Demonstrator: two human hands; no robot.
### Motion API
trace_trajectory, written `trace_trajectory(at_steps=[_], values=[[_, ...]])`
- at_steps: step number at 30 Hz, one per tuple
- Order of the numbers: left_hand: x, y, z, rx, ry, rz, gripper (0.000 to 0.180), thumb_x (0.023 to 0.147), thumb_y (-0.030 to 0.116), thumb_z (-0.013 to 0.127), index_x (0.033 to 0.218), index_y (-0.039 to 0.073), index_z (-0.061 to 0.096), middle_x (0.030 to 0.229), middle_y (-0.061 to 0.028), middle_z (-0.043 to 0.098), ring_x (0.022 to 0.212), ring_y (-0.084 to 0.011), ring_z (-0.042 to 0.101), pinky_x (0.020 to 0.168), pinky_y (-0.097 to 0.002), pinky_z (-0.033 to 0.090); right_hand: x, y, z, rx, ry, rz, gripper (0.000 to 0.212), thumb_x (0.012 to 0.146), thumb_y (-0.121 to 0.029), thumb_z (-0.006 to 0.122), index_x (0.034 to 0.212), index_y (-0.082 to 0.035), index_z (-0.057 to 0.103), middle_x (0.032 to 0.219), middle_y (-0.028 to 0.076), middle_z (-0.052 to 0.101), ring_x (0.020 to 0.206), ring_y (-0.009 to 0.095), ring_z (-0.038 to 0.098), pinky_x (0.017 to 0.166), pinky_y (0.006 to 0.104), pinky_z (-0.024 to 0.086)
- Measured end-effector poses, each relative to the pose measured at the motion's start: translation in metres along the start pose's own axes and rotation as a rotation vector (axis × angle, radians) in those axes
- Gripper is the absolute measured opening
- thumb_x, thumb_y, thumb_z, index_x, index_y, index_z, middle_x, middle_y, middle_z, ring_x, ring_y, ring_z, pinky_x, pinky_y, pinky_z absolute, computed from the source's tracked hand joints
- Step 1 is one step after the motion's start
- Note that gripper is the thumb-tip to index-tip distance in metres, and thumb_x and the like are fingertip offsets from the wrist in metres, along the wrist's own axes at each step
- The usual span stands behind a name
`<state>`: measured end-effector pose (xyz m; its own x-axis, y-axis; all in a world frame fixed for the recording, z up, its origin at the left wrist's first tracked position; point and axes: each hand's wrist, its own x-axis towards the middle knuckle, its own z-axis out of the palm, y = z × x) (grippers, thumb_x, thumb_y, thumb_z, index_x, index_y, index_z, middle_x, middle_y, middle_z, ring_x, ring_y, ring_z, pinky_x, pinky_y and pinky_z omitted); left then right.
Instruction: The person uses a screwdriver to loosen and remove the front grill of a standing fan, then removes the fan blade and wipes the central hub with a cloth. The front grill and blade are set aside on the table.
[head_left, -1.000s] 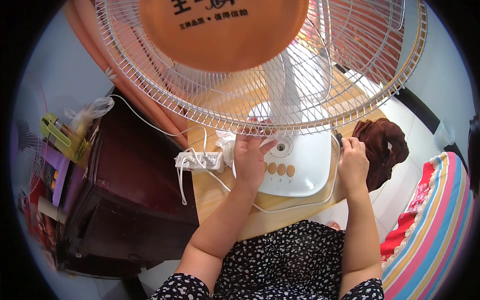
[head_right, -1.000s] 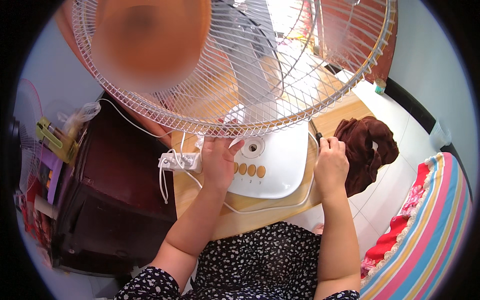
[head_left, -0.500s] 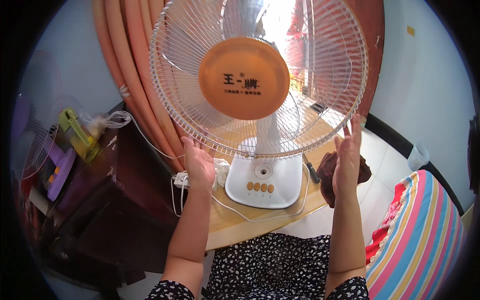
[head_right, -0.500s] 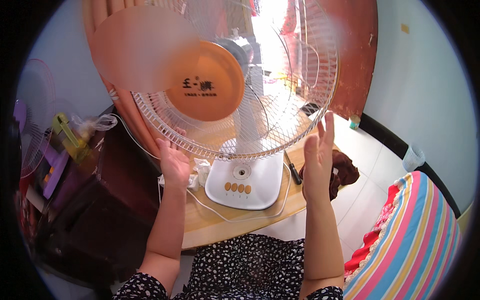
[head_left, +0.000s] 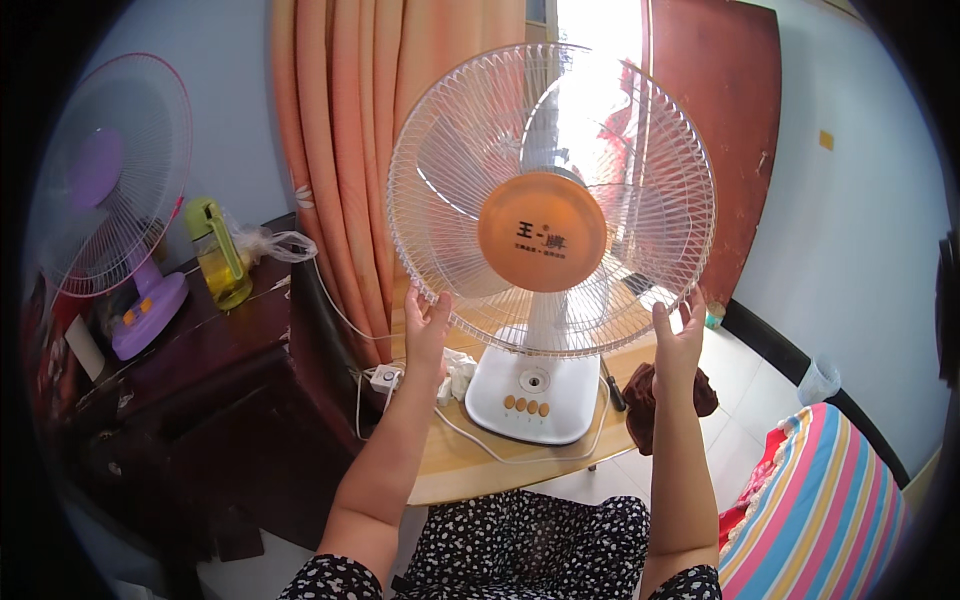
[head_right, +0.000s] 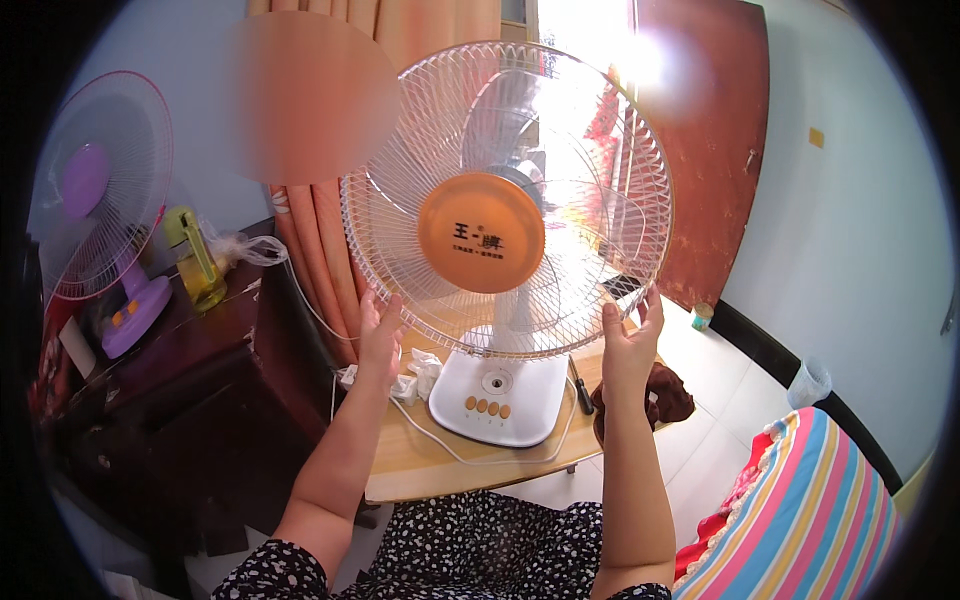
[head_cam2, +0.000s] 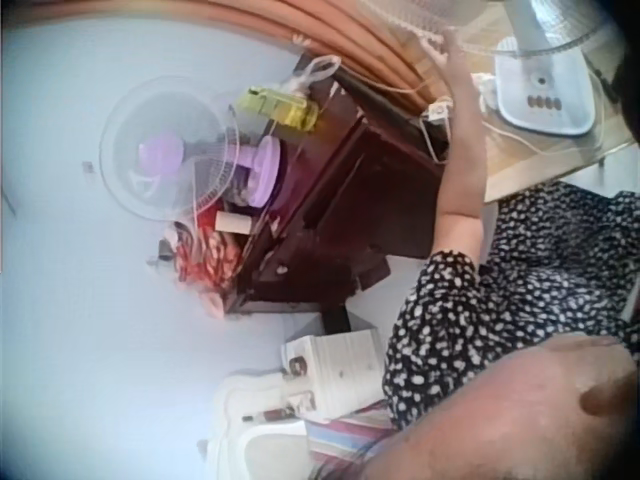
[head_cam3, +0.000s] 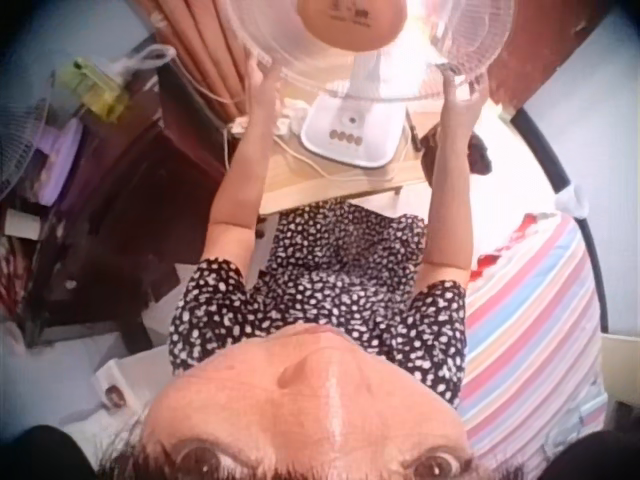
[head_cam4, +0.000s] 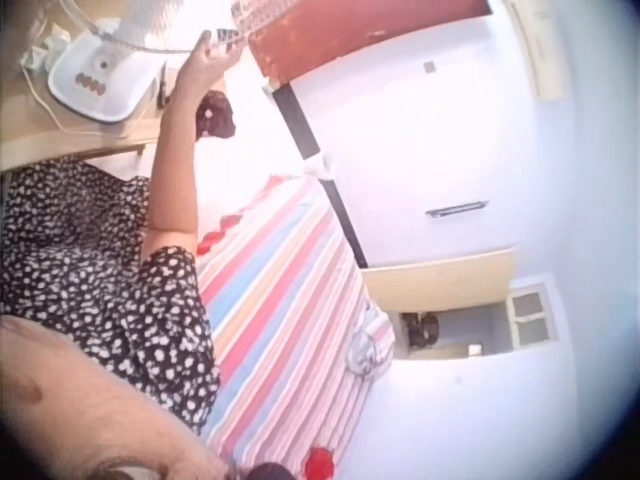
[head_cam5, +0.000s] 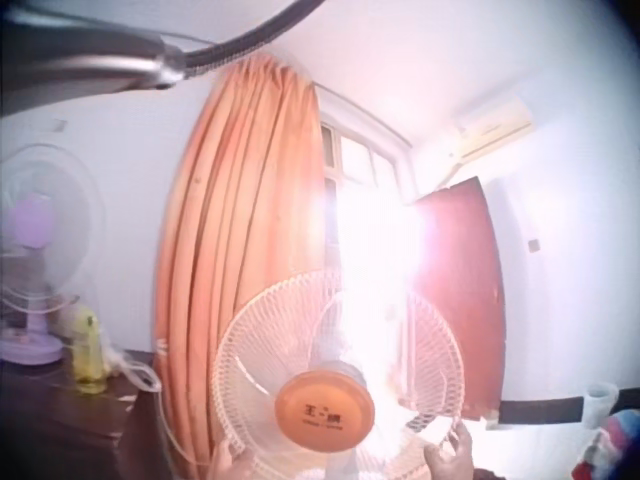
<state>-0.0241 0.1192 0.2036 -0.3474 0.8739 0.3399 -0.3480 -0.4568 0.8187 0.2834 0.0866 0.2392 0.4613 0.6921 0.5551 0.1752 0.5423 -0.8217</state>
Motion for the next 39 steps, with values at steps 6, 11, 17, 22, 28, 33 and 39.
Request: trace_trajectory(at_steps=[6, 11, 17, 22, 28, 33, 39], values=[[0.002, -0.002, 0.001, -0.051, -0.050, 0.143, 0.074, 0.086, 0.017, 0.070, 0.142, 0.007, 0.023, 0.144, -0.0125, 0.029, 0.133, -0.0240, 0.031, 0.108, -0.0348, 0.029, -0.002, -0.015, -0.001, 0.025, 0.021, 0.056, 0.056, 0.089, -0.018, 0.066, 0.134, 0.000, 0.039, 0.139, 0.017, 0.039, 0.131, 0.025, 0.038, 0.103, 0.0348, 0.038], [-0.005, 0.002, 0.004, -0.005, -0.021, 0.239, 0.072, 0.085, 0.015, 0.071, 0.140, 0.007, 0.024, 0.144, -0.0120, 0.026, 0.136, -0.0246, 0.024, 0.110, -0.0355, 0.025, 0.000, -0.003, -0.006, 0.041, 0.039, 0.001, 0.049, 0.087, -0.016, 0.068, 0.127, 0.001, 0.044, 0.138, 0.013, 0.042, 0.128, 0.023, 0.041, 0.102, 0.0343, 0.039], [-0.025, 0.011, 0.002, -0.060, 0.009, 0.301, 0.068, 0.084, 0.012, 0.071, 0.137, 0.010, 0.028, 0.144, -0.0085, 0.026, 0.138, -0.0240, 0.022, 0.108, -0.0381, 0.026, -0.009, -0.005, -0.007, 0.079, 0.053, -0.075, 0.041, 0.089, -0.010, 0.065, 0.121, 0.002, 0.043, 0.145, 0.019, 0.035, 0.130, 0.025, 0.039, 0.103, 0.0364, 0.038], [-0.041, 0.004, -0.022, -0.036, 0.005, 0.386, 0.069, 0.082, 0.011, 0.073, 0.135, 0.015, 0.029, 0.144, -0.0087, 0.026, 0.137, -0.0236, 0.025, 0.106, -0.0401, 0.029, -0.035, 0.001, -0.016, 0.149, 0.041, -0.111, 0.041, 0.088, -0.003, 0.062, 0.122, 0.002, 0.041, 0.146, 0.021, 0.032, 0.133, 0.027, 0.035, 0.108, 0.0385, 0.034], [-0.073, 0.010, -0.020, -0.002, -0.054, 0.514, 0.076, 0.079, 0.013, 0.076, 0.135, 0.015, 0.026, 0.146, -0.0107, 0.024, 0.134, -0.0258, 0.030, 0.105, -0.0425, 0.031, -0.062, 0.020, -0.052, 0.245, 0.071, -0.121, 0.040, 0.088, 0.004, 0.056, 0.124, 0.002, 0.039, 0.140, 0.020, 0.037, 0.133, 0.027, 0.035, 0.111, 0.0376, 0.028], [-0.124, -0.001, -0.034, 0.052, -0.162, 0.529, 0.085, 0.075, 0.015, 0.081, 0.135, 0.012, 0.021, 0.142, -0.0117, 0.027, 0.129, -0.0263, 0.034, 0.106, -0.0426, 0.031, -0.116, 0.035, -0.090, 0.437, 0.150, -0.043, 0.067, 0.084, 0.004, 0.061, 0.138, -0.003, 0.023, 0.143, 0.019, 0.035, 0.134, 0.026, 0.034, 0.112, 0.0398, 0.024], [-0.184, -0.012, -0.005, 0.189, -0.325, 0.550, 0.081, 0.070, 0.020, 0.085, 0.128, 0.009, 0.029, 0.123, -0.0102, 0.037, 0.115, -0.0219, 0.042, 0.097, -0.0379, 0.040, -0.148, 0.056, -0.162, 0.542, 0.027, 0.132, 0.072, 0.091, -0.027, 0.061, 0.147, -0.008, 0.020, 0.152, 0.013, 0.025, 0.139, 0.027, 0.028, 0.110, 0.0477, 0.029]])
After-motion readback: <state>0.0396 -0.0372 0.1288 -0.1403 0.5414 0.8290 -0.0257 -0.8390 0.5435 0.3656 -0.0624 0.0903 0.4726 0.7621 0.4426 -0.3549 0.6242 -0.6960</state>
